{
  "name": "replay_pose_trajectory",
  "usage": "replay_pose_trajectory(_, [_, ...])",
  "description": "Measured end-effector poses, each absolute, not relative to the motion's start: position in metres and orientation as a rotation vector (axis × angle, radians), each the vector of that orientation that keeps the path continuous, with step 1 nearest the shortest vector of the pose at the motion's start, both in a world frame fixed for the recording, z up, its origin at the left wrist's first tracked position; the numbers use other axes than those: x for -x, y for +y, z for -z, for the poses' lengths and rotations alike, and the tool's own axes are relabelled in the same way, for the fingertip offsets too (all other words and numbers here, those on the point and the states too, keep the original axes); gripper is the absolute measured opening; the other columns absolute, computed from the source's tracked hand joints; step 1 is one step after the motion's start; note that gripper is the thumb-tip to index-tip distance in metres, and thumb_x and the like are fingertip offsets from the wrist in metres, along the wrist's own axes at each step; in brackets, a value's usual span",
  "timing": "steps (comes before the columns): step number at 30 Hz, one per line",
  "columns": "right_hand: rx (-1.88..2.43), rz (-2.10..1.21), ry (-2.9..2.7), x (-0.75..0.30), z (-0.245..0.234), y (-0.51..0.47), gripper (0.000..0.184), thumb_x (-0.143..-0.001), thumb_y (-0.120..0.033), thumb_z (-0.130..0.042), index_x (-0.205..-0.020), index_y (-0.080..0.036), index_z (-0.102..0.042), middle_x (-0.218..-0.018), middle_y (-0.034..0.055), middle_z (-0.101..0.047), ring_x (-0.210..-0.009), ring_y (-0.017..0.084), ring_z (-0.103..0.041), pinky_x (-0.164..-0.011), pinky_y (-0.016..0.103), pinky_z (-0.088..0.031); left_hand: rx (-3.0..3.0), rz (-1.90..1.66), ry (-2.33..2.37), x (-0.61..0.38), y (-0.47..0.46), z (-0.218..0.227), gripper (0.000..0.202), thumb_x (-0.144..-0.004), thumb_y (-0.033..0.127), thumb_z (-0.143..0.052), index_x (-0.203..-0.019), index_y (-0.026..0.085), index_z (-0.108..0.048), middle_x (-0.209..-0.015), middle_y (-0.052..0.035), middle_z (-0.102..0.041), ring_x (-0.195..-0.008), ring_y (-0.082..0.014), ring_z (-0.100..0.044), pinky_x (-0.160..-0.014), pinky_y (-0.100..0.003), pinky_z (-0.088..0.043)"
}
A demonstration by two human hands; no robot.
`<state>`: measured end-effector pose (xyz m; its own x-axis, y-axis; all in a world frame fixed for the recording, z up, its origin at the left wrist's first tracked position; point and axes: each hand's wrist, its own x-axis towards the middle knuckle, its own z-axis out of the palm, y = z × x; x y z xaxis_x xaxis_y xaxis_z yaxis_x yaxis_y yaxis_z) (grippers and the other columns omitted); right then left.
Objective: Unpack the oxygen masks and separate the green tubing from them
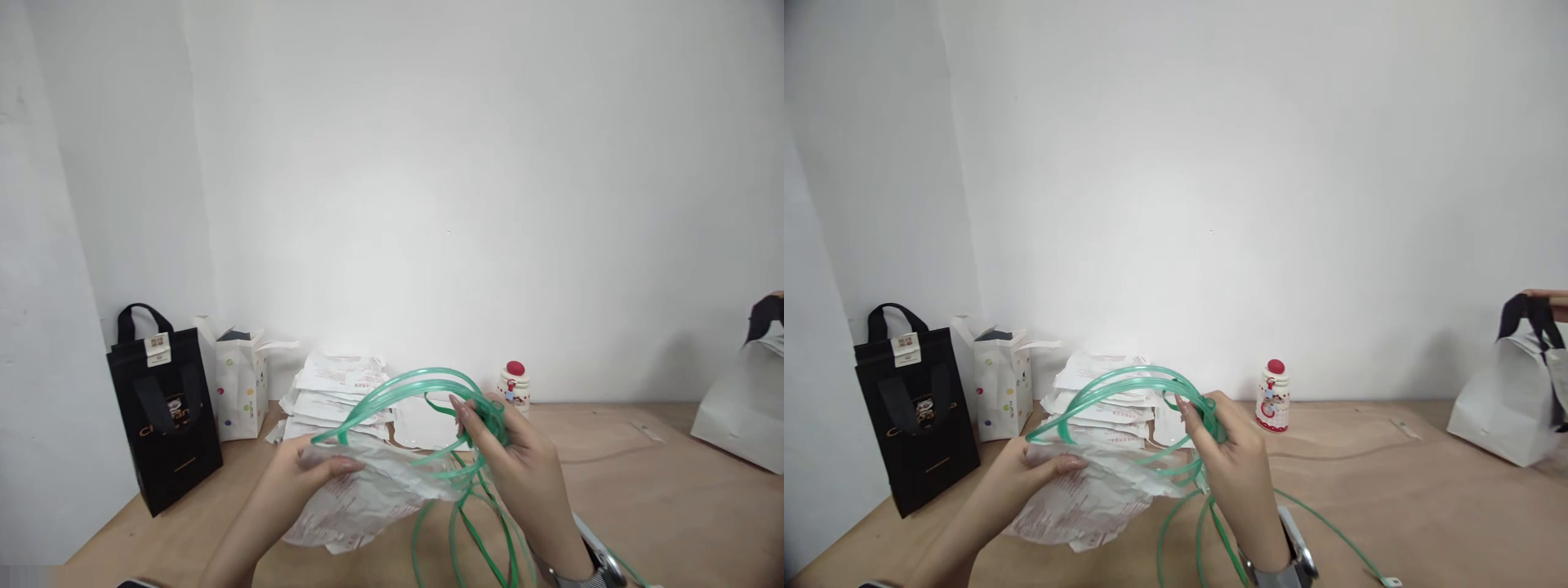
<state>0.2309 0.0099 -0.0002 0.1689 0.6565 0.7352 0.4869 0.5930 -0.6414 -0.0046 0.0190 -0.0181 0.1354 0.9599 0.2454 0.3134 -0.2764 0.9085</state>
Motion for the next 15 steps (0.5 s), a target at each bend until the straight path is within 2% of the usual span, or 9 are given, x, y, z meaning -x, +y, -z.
replay_pose_trajectory(3, [1.118, -0.041, -1.555, -0.241, 0.003, 0.016, 0.030, -0.084, -0.041, -0.050, -0.062, -0.021, -0.050, -0.059, -0.0027, -0.048, -0.056, 0.013, -0.045, -0.053, 0.025, -0.036, -1.673, -1.175, 1.286, 0.010, 0.021, 0.020, 0.022, -0.066, 0.039, -0.067, -0.062, 0.017, -0.066, -0.066, 0.0008, -0.069, -0.068, -0.0201, -0.061, -0.063, -0.026, -0.047])
replay_pose_trajectory(7, [1.139, 0.099, -1.671, -0.246, 0.006, 0.022, 0.032, -0.086, -0.041, -0.047, -0.061, -0.022, -0.043, -0.058, -0.0038, -0.043, -0.055, 0.012, -0.042, -0.053, 0.024, -0.034, -1.660, -1.152, 1.267, 0.012, 0.022, 0.020, 0.023, -0.066, 0.040, -0.067, -0.069, 0.017, -0.065, -0.071, 0.0004, -0.069, -0.072, -0.0202, -0.061, -0.066, -0.026, -0.046])
replay_pose_trajectory(11, [1.126, 0.240, -1.742, -0.248, 0.008, 0.025, 0.033, -0.087, -0.041, -0.044, -0.060, -0.022, -0.040, -0.058, -0.0026, -0.045, -0.056, 0.013, -0.044, -0.054, 0.026, -0.034, -1.677, -1.125, 1.233, 0.010, 0.021, 0.020, 0.027, -0.068, 0.044, -0.065, -0.071, 0.017, -0.064, -0.075, -0.0011, -0.068, -0.077, -0.0208, -0.059, -0.069, -0.026, -0.045])
replay_pose_trajectory(15, [1.181, 0.240, -1.748, -0.254, 0.009, 0.027, 0.031, -0.088, -0.041, -0.044, -0.062, -0.023, -0.044, -0.061, -0.0016, -0.049, -0.058, 0.014, -0.047, -0.054, 0.026, -0.035, -1.653, -1.104, 1.236, 0.010, 0.020, 0.022, 0.034, -0.071, 0.051, -0.059, -0.068, 0.017, -0.057, -0.066, 0.0018, -0.058, -0.068, -0.0171, -0.052, -0.064, -0.025, -0.040])
